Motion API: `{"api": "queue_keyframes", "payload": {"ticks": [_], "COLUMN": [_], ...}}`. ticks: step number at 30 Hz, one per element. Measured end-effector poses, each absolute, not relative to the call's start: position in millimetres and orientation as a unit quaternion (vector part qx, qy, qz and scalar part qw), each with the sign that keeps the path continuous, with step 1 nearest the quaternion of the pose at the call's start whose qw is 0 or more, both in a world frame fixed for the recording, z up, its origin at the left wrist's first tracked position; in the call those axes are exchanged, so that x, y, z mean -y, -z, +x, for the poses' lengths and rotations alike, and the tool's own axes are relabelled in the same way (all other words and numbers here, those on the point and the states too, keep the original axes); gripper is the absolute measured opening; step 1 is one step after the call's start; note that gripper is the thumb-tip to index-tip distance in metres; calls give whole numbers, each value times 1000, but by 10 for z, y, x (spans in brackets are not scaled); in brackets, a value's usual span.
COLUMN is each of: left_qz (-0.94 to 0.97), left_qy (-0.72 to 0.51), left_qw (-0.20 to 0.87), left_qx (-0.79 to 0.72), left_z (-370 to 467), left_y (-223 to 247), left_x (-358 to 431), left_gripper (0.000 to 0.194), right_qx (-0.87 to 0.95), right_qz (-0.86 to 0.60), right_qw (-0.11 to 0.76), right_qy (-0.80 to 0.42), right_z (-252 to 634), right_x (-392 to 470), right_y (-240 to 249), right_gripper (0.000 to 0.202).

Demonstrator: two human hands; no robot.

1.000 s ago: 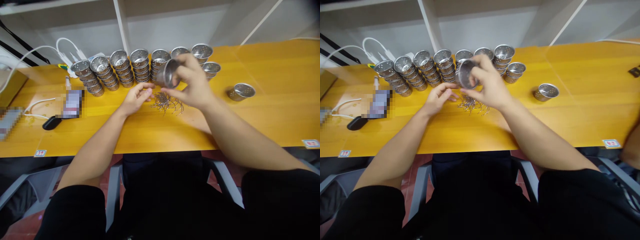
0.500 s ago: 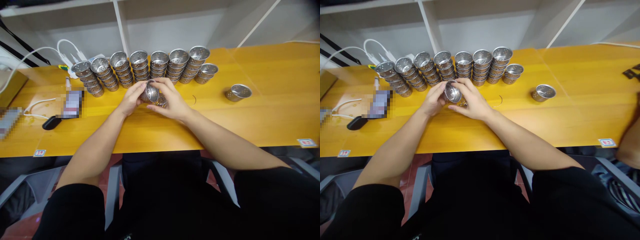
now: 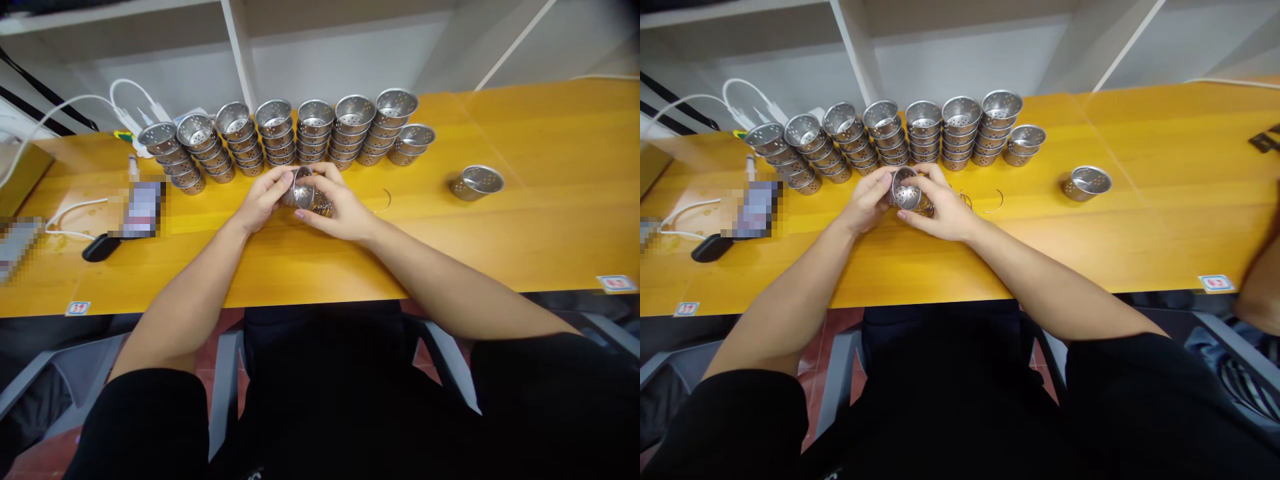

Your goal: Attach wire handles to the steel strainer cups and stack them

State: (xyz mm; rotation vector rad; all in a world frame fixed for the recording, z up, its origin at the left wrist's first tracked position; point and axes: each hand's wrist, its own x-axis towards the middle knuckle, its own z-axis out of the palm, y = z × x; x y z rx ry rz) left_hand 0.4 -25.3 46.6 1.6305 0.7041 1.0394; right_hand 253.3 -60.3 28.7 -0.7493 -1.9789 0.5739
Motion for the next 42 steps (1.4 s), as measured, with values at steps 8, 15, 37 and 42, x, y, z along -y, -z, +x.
{"api": "queue_keyframes", "payload": {"ticks": [8,15,37,42], "left_qz": [692,715,739,751], "left_qy": [-432,-424,-404,-410], "left_qw": [507,474,463,461], "left_qx": [-279,-289,-276,-236], "left_z": [-37,-69,-115,-159], "left_y": [-423,-409,-407,-391], "left_x": [212,176,133,52], "left_gripper": [85,89,99,98], "right_qx": [801,795,800,817], "right_qz": [-300,-314,-317,-293], "right_qw": [451,444,420,409], "right_qy": [-255,-270,-289,-282], "right_z": [2538,2545,2670,2695], "right_x": [616,633,601,595], "right_y": [-287,-346,-486,-480], "right_gripper": [64,70,79,75]}}
